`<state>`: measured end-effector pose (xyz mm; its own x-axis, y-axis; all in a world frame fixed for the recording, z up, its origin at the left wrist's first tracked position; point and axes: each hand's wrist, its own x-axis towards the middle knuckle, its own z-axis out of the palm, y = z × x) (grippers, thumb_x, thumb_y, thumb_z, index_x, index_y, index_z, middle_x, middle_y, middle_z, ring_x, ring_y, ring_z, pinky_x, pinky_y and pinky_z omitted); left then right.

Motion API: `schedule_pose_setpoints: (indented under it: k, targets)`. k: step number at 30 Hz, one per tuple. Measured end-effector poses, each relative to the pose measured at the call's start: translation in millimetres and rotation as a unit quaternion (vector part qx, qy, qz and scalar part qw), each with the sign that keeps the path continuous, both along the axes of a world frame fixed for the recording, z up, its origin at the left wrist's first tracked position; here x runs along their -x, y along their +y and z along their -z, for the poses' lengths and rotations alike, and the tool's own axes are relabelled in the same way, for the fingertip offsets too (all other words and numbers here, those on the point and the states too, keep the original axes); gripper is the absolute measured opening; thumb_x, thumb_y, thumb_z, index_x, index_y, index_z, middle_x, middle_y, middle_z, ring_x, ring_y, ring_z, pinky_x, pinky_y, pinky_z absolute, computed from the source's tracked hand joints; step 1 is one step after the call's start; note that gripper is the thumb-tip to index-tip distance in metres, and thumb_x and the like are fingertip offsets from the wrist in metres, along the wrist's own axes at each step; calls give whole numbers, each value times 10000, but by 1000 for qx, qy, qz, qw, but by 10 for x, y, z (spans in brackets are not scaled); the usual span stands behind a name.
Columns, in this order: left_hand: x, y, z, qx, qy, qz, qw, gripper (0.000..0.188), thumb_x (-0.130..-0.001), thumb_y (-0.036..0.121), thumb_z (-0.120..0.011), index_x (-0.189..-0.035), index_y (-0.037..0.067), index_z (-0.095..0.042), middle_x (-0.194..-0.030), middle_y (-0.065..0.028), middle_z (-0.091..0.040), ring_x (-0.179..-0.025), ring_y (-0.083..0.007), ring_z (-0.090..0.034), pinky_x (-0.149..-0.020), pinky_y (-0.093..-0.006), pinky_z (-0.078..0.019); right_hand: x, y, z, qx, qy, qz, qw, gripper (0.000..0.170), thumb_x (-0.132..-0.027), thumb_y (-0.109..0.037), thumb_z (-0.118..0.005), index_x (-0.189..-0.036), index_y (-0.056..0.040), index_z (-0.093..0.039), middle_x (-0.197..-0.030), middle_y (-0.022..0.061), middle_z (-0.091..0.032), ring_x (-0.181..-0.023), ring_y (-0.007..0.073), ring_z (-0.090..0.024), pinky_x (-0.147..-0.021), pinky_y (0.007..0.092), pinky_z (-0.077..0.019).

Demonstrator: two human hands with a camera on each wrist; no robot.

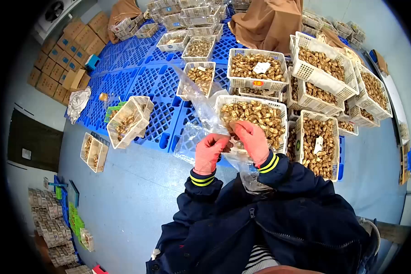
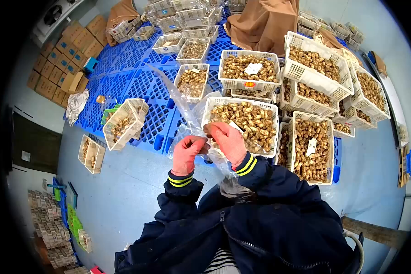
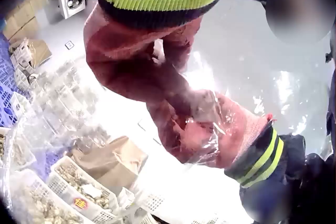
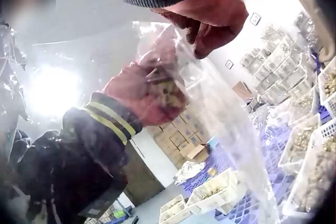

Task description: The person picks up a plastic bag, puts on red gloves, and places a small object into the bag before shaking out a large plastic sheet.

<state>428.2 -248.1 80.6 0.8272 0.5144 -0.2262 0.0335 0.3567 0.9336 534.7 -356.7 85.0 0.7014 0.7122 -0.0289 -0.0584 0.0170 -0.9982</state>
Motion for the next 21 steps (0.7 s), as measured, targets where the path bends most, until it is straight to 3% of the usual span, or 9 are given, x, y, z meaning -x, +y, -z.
schedule_pose_setpoints:
  k: [3,6,7,9,11,12,13,16,21]
  targets:
    - [38,66,139,-15,-13,-51,999,106,-787,104,-603,-751,16,-555,-661,-40,-584,-565,-119,-529,-573,-240,-421,55,-71,-62,-69,41,-77,994,359,-830,-155,-556,-1151,-3,-504,-972,81,-592,-896,141,-544,-794,253,-426]
    - [27,34,160,22,-80,-79,993,129,-745,75,-633,-687,35,-525,-631,-20,-559,-548,-75,-485,-512,-203,-372,148,-79,-110,7,-123,-161,979,448,-761,-197,-623,-1154,-24,-494,-1006,112,-548,-955,194,-509,-811,299,-408]
    - [8,16,166,31,-90,-71,993,135,-747,76,-631,-683,43,-517,-629,-15,-554,-542,-72,-475,-508,-204,-367,193,-53,-77,-14,-155,-133,979,360,-766,-179,-606,-1076,-11,-536,-925,104,-565,-869,202,-531,-753,307,-422]
    - [-22,5,189,35,-103,-78,991,164,-759,106,-633,-677,60,-498,-624,-7,-536,-537,-75,-462,-503,-207,-364,206,-1,-24,-11,-53,-118,992,282,-782,-173,-588,-992,14,-570,-834,91,-575,-784,179,-543,-701,292,-428]
    - [4,-5,186,54,-92,-47,993,176,-774,138,-619,-682,72,-485,-625,6,-510,-539,-75,-453,-508,-212,-369,186,-75,-90,24,-50,-75,996,235,-792,-168,-577,-926,24,-592,-750,73,-575,-709,141,-541,-654,269,-429]
    - [-49,26,251,69,-165,-51,982,183,-788,163,-600,-674,75,-487,-607,3,-505,-524,-76,-456,-482,-207,-357,174,-50,-118,84,-51,-22,995,223,-803,-167,-576,-929,16,-601,-746,66,-589,-698,108,-540,-628,250,-425]
    - [-41,21,301,10,-134,-64,989,235,-815,241,-597,-680,77,-496,-590,-12,-522,-484,-75,-450,-441,-202,-334,131,-99,-184,92,-24,-14,995,218,-816,-175,-571,-917,15,-610,-748,55,-604,-691,101,-543,-611,245,-429]
    - [-8,62,267,7,-61,-59,996,413,-828,476,-532,-711,80,-505,-589,-23,-533,-450,-82,-458,-408,-205,-326,3,-59,-37,0,28,-18,999,234,-833,-195,-562,-910,19,-620,-762,39,-614,-699,98,-546,-636,232,-438]
    - [-48,34,262,9,-77,-83,993,502,-843,550,-436,-769,63,-530,-620,-18,-551,-482,-59,-446,-410,-193,-296,88,-30,93,-52,76,-73,993,397,-884,-283,-506,-1149,12,-494,-983,49,-571,-858,87,-505,-716,228,-430]
